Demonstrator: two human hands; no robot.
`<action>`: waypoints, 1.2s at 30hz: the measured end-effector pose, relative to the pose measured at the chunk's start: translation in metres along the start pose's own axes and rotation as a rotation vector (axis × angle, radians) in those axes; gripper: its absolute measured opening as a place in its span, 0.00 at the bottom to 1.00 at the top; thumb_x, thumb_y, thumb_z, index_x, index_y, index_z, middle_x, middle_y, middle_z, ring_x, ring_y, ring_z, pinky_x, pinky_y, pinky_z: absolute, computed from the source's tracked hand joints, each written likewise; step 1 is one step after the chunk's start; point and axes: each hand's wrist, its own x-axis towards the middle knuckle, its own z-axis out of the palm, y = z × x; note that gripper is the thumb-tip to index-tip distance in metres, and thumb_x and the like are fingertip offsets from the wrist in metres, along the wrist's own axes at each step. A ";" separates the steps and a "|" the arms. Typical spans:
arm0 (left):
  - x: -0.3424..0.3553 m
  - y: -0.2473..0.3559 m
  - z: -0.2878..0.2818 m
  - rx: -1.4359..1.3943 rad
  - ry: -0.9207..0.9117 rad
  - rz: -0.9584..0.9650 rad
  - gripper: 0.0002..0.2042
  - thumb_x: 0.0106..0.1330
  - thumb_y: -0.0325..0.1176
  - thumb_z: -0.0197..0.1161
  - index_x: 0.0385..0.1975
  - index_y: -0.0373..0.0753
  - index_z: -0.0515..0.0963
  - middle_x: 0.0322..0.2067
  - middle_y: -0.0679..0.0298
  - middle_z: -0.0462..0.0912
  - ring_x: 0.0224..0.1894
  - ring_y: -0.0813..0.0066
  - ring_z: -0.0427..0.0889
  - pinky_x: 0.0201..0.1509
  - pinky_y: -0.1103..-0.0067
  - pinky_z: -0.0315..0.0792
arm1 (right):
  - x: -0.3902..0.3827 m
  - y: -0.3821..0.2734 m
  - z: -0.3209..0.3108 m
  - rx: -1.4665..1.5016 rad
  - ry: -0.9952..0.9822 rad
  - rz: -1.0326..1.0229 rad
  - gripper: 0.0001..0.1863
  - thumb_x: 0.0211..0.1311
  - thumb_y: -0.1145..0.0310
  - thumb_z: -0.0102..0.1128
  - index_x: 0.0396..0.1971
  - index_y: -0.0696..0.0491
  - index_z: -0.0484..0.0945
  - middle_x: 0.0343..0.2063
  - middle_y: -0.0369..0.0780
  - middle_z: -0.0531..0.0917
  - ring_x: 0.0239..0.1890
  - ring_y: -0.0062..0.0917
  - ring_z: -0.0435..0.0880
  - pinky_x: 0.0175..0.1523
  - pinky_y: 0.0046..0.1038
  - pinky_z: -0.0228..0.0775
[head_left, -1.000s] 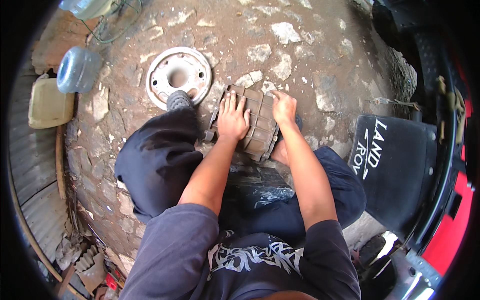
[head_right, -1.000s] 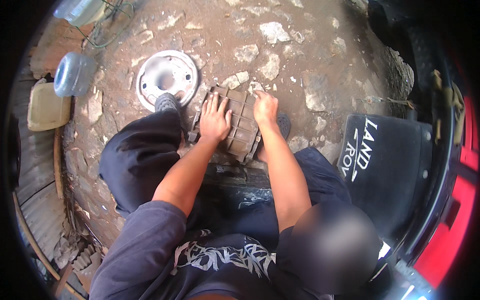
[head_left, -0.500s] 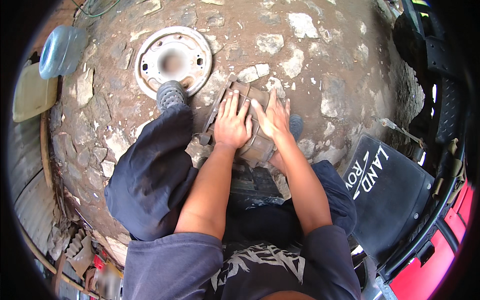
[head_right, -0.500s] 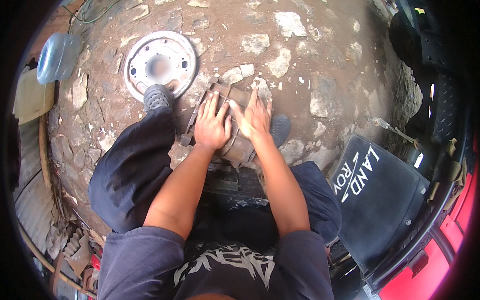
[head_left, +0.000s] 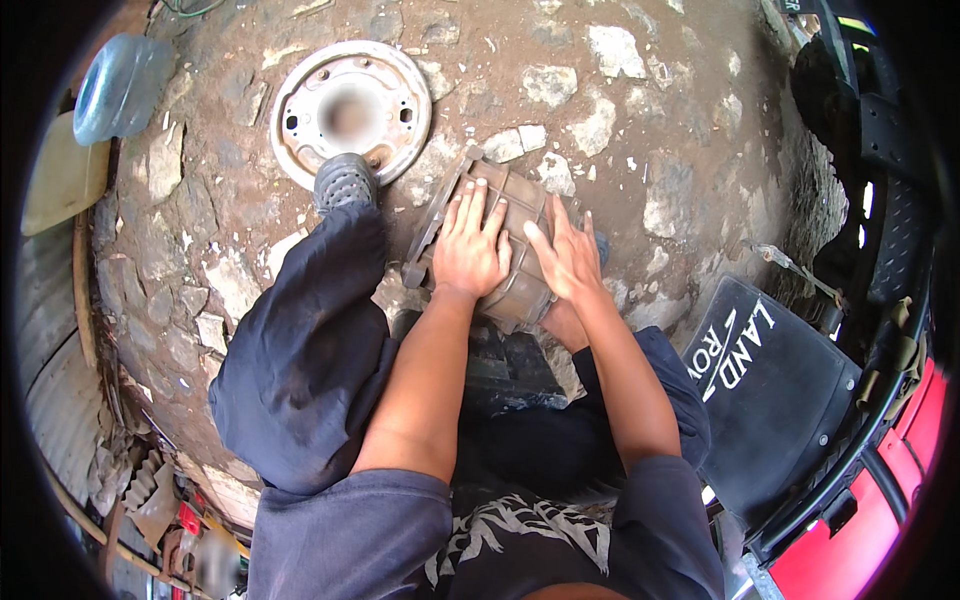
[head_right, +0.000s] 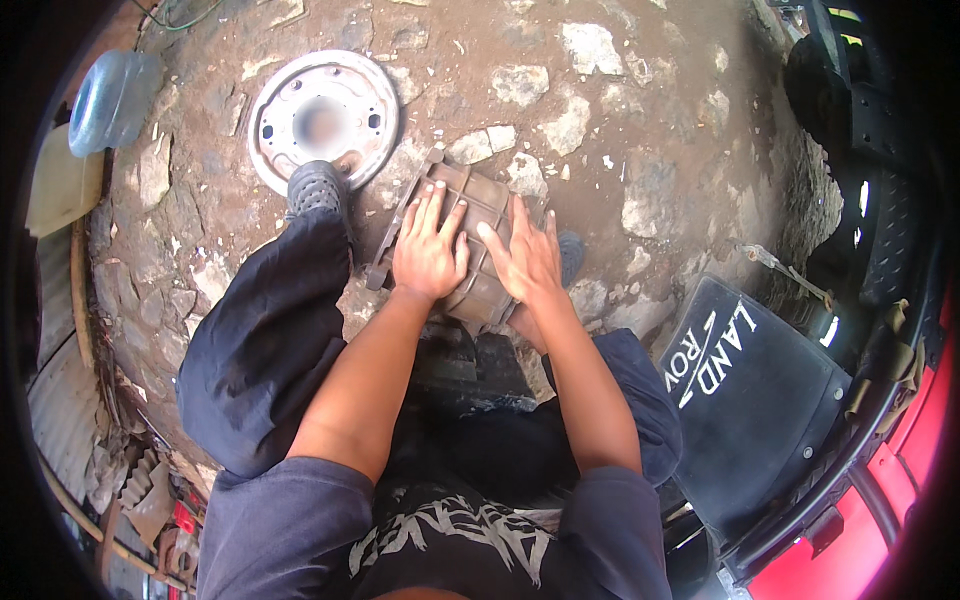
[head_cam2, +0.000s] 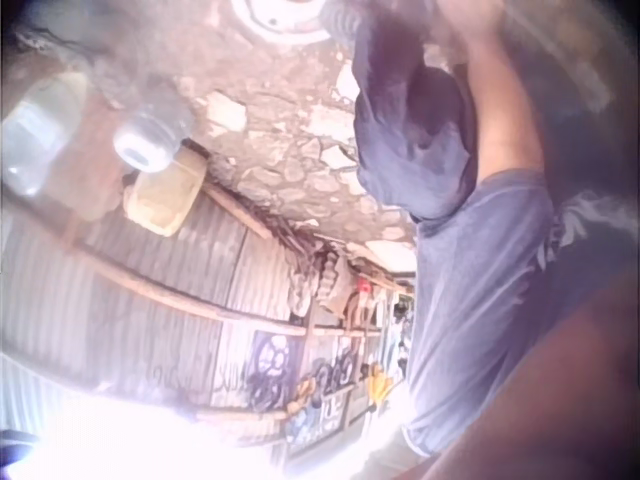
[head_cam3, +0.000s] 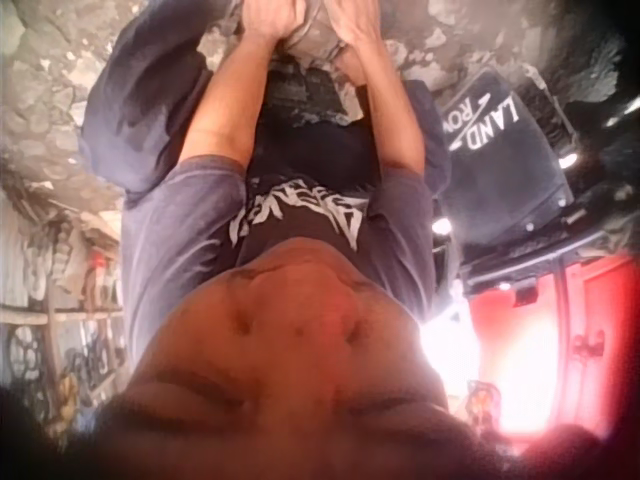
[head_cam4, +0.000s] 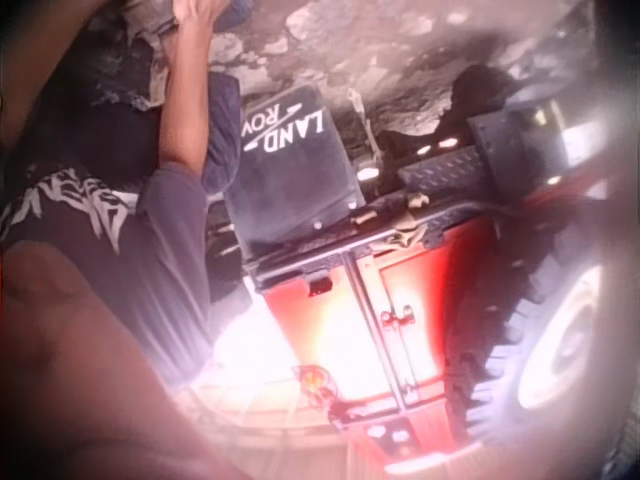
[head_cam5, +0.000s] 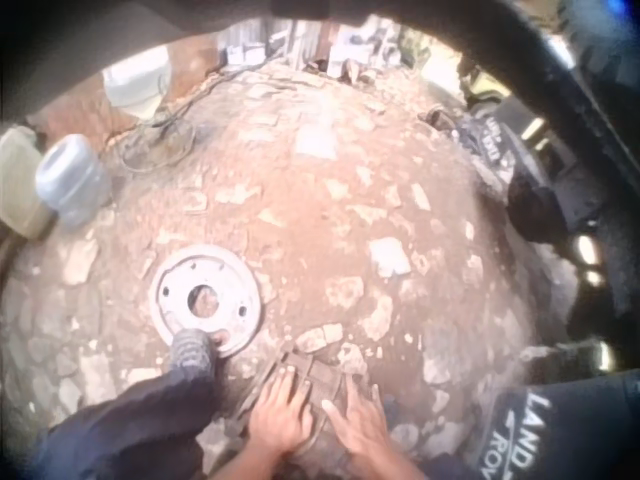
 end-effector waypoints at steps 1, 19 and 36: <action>0.000 0.001 0.001 -0.002 0.003 0.002 0.25 0.70 0.42 0.60 0.65 0.40 0.82 0.78 0.44 0.65 0.81 0.48 0.63 0.85 0.57 0.55 | -0.004 0.006 0.007 0.038 0.036 -0.011 0.51 0.79 0.33 0.41 0.82 0.62 0.51 0.72 0.57 0.74 0.76 0.49 0.70 0.88 0.46 0.32; 0.003 0.002 0.001 -0.003 0.016 0.024 0.26 0.67 0.41 0.61 0.64 0.40 0.82 0.76 0.43 0.68 0.79 0.47 0.65 0.85 0.57 0.56 | 0.039 -0.007 0.019 0.185 0.140 0.157 0.55 0.76 0.34 0.50 0.81 0.68 0.50 0.76 0.61 0.66 0.81 0.50 0.61 0.88 0.47 0.38; 0.003 0.001 0.002 0.052 -0.055 0.004 0.29 0.64 0.40 0.62 0.68 0.43 0.80 0.79 0.46 0.63 0.81 0.50 0.62 0.86 0.58 0.53 | 0.027 0.014 0.028 0.122 0.164 -0.010 0.46 0.84 0.39 0.35 0.81 0.65 0.51 0.74 0.59 0.70 0.79 0.49 0.66 0.88 0.46 0.39</action>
